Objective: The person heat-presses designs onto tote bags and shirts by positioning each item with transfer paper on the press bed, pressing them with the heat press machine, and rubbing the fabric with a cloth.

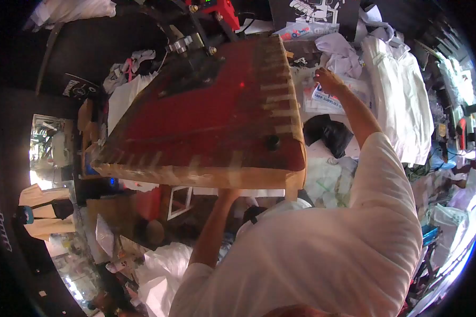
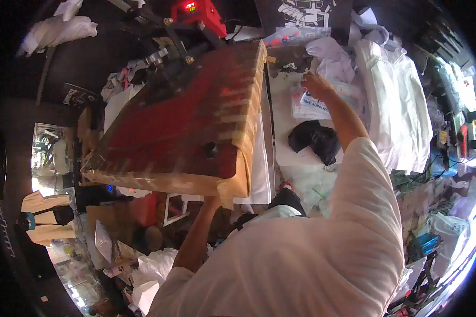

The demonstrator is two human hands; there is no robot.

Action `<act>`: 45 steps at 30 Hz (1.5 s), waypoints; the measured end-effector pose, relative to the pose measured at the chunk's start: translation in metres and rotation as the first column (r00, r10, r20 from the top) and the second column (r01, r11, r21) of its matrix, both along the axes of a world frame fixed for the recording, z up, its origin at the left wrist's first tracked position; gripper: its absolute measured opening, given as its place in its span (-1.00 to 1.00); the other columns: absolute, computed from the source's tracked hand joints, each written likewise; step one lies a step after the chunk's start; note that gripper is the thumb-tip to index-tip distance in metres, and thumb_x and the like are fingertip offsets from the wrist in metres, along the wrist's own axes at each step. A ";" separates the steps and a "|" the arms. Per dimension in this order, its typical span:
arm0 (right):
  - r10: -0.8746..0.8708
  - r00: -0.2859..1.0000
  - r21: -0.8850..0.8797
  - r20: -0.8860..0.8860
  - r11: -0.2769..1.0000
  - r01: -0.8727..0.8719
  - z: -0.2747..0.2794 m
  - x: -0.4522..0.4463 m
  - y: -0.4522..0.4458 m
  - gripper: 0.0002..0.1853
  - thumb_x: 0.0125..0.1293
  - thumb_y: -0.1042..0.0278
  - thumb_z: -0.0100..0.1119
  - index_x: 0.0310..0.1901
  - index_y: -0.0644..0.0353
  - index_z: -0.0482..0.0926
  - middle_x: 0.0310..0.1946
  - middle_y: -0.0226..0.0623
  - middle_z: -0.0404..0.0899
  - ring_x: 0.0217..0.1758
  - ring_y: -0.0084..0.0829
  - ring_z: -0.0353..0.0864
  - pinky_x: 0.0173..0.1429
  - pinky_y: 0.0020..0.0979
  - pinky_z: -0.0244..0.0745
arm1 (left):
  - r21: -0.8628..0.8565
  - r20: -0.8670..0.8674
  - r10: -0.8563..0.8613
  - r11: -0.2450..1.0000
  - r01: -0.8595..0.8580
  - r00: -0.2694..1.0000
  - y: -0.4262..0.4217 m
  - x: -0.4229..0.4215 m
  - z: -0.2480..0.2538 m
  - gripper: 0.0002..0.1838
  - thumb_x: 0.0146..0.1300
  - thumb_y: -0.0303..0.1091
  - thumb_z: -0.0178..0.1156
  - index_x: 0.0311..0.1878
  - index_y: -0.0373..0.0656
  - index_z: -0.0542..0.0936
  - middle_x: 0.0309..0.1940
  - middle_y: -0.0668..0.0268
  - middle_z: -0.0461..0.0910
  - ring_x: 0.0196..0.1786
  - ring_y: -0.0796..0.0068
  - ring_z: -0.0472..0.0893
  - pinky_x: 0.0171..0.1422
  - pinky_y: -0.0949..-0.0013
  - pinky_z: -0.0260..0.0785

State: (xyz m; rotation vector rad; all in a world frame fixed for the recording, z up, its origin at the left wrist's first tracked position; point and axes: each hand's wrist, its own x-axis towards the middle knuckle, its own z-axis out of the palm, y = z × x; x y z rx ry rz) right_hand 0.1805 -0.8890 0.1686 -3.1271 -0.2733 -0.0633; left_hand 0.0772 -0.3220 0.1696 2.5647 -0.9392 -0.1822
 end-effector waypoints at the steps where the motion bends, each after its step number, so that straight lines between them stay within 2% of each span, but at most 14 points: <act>1: -0.003 1.000 -0.005 0.003 1.000 0.003 0.003 -0.005 0.000 -0.68 0.01 0.46 0.24 -0.14 -0.02 0.65 -0.06 -0.28 0.48 0.15 -0.20 0.42 0.19 -0.20 0.44 | -0.005 0.003 -0.003 1.000 0.003 1.000 -0.002 0.000 0.001 -0.68 0.20 -0.26 0.17 0.02 -0.11 0.55 -0.08 0.12 0.58 0.04 0.05 0.51 0.09 -0.01 0.34; 13: -0.176 0.984 0.069 0.034 0.983 0.173 0.035 -0.033 0.012 -0.85 0.09 0.40 0.16 -0.28 0.08 0.65 -0.06 -0.28 0.56 0.12 -0.23 0.51 0.17 -0.29 0.48 | 0.058 -0.035 -0.018 0.998 0.020 0.999 0.012 0.006 -0.030 -0.61 0.20 -0.07 0.21 0.07 0.03 0.60 0.00 0.20 0.60 0.09 0.10 0.52 0.21 0.02 0.29; 17: -0.257 0.966 0.092 -0.028 0.962 0.258 0.051 -0.028 -0.002 -0.78 0.12 0.45 0.11 -0.18 0.11 0.62 -0.30 -0.07 0.61 -0.22 -0.01 0.63 -0.06 -0.10 0.55 | -0.033 0.020 0.057 0.998 -0.056 0.998 -0.011 0.003 0.002 -0.43 0.12 0.08 0.28 0.10 -0.08 0.55 0.10 0.09 0.51 0.19 0.04 0.44 0.29 -0.04 0.21; 20: -0.103 0.981 0.078 -0.166 0.990 0.117 0.107 -0.056 0.050 -0.75 0.13 0.47 0.14 -0.13 0.11 0.62 -0.28 -0.04 0.62 -0.12 -0.02 0.62 0.01 -0.08 0.51 | 0.039 0.057 0.084 0.995 -0.087 0.995 -0.024 0.004 0.040 -0.24 0.03 0.23 0.30 0.19 -0.10 0.47 0.26 0.01 0.34 0.33 -0.06 0.29 0.38 -0.20 0.05; 23: 0.188 0.980 0.672 -0.067 0.735 -0.095 0.165 -0.136 0.194 -0.64 0.10 0.41 0.23 -0.01 0.04 0.60 0.00 -0.22 0.59 0.16 -0.23 0.51 0.26 -0.20 0.38 | 0.023 0.184 0.107 0.993 -0.113 0.977 -0.033 0.003 0.062 -0.09 0.00 0.29 0.30 0.35 -0.04 0.32 0.41 -0.05 0.10 0.41 -0.20 0.14 0.38 -0.39 -0.09; 24: 0.300 0.943 0.216 -0.143 0.939 -0.266 0.204 -0.144 0.234 -0.64 0.07 0.36 0.28 -0.03 0.03 0.62 -0.01 -0.28 0.60 0.14 -0.28 0.53 0.26 -0.22 0.38 | 0.060 0.161 0.121 0.989 -0.132 0.980 -0.032 0.003 0.062 -0.04 0.01 0.29 0.28 0.42 0.00 0.24 0.47 -0.07 -0.02 0.43 -0.27 0.07 0.37 -0.46 -0.15; 25: 0.430 0.833 0.337 -0.348 0.887 -0.317 0.266 -0.143 0.280 -0.78 0.07 0.35 0.30 -0.19 0.08 0.68 -0.18 -0.30 0.66 0.01 -0.30 0.61 0.17 -0.22 0.43 | 0.051 0.161 0.128 0.989 -0.138 0.979 -0.030 0.002 0.060 -0.04 0.01 0.29 0.28 0.42 0.00 0.24 0.47 -0.07 -0.02 0.43 -0.27 0.07 0.37 -0.46 -0.15; 27: 0.607 0.787 0.865 -0.111 0.449 -0.224 0.273 -0.141 0.314 -0.91 0.14 0.46 0.25 -0.31 0.19 0.68 -0.28 -0.21 0.68 -0.18 -0.27 0.66 -0.05 -0.30 0.51 | 0.010 0.168 0.091 0.995 -0.095 0.981 -0.026 0.002 0.055 0.05 0.06 0.27 0.25 0.51 0.03 0.01 0.46 -0.09 -0.02 0.48 -0.35 -0.08 0.40 -0.47 -0.28; 30: 0.349 0.937 0.882 0.017 0.435 -0.178 0.234 -0.112 0.343 -0.90 0.11 0.52 0.32 -0.31 0.25 0.67 -0.32 -0.23 0.69 -0.22 -0.44 0.66 -0.05 -0.37 0.51 | 0.142 -0.066 0.124 0.983 -0.114 0.990 -0.031 -0.002 0.094 0.01 0.06 0.29 0.24 0.49 0.03 0.08 0.46 -0.09 -0.01 0.47 -0.33 -0.03 0.40 -0.46 -0.23; 32: -0.134 0.976 0.983 -0.172 -0.092 0.161 0.158 -0.083 0.351 -0.86 0.11 0.57 0.30 -0.25 0.27 0.66 -0.33 -0.22 0.68 -0.23 -0.50 0.64 -0.09 -0.40 0.51 | -0.304 -0.523 0.009 0.932 -0.196 0.852 -0.017 -0.004 0.033 0.02 0.04 0.31 0.25 0.48 -0.01 0.13 0.45 -0.09 0.00 0.46 -0.31 0.00 0.37 -0.46 -0.16; 33: -0.137 0.977 0.984 -0.165 -0.084 0.155 0.136 -0.076 0.353 -0.86 0.11 0.57 0.30 -0.25 0.27 0.66 -0.33 -0.22 0.68 -0.23 -0.50 0.64 -0.09 -0.40 0.51 | -0.313 -0.518 0.003 0.930 -0.192 0.855 -0.016 -0.002 0.039 0.02 0.04 0.31 0.25 0.48 -0.01 0.13 0.45 -0.09 0.00 0.46 -0.31 0.00 0.37 -0.46 -0.16; 35: -0.397 0.853 0.931 -0.340 -0.273 0.244 0.098 -0.068 0.351 -0.79 0.09 0.50 0.32 -0.19 0.29 0.66 -0.34 -0.24 0.67 -0.26 -0.56 0.61 -0.16 -0.45 0.50 | -0.037 0.253 0.032 0.999 -0.023 0.967 -0.017 0.000 0.055 0.02 0.03 0.32 0.25 0.47 -0.01 0.13 0.45 -0.07 0.02 0.45 -0.32 0.01 0.36 -0.48 -0.15; 38: -0.678 0.669 0.846 -0.304 0.131 0.517 0.058 -0.071 0.347 -0.70 0.07 0.35 0.35 -0.16 0.30 0.66 -0.34 -0.24 0.68 -0.30 -0.53 0.62 -0.20 -0.43 0.51 | -0.072 0.208 0.017 0.997 -0.002 0.978 -0.014 0.003 0.054 0.05 0.00 0.35 0.26 0.47 -0.01 0.14 0.46 -0.05 0.00 0.45 -0.33 -0.01 0.37 -0.49 -0.22; 45: -0.772 0.552 0.776 -0.316 0.124 0.618 0.079 -0.078 0.346 -0.66 0.03 0.22 0.35 -0.16 0.19 0.69 -0.30 -0.22 0.72 -0.24 -0.36 0.68 -0.09 -0.35 0.52 | -0.057 0.158 0.018 0.998 -0.009 0.987 -0.010 0.005 0.060 0.07 -0.04 0.29 0.32 0.47 -0.02 0.12 0.48 -0.03 -0.02 0.46 -0.27 0.00 0.42 -0.42 -0.22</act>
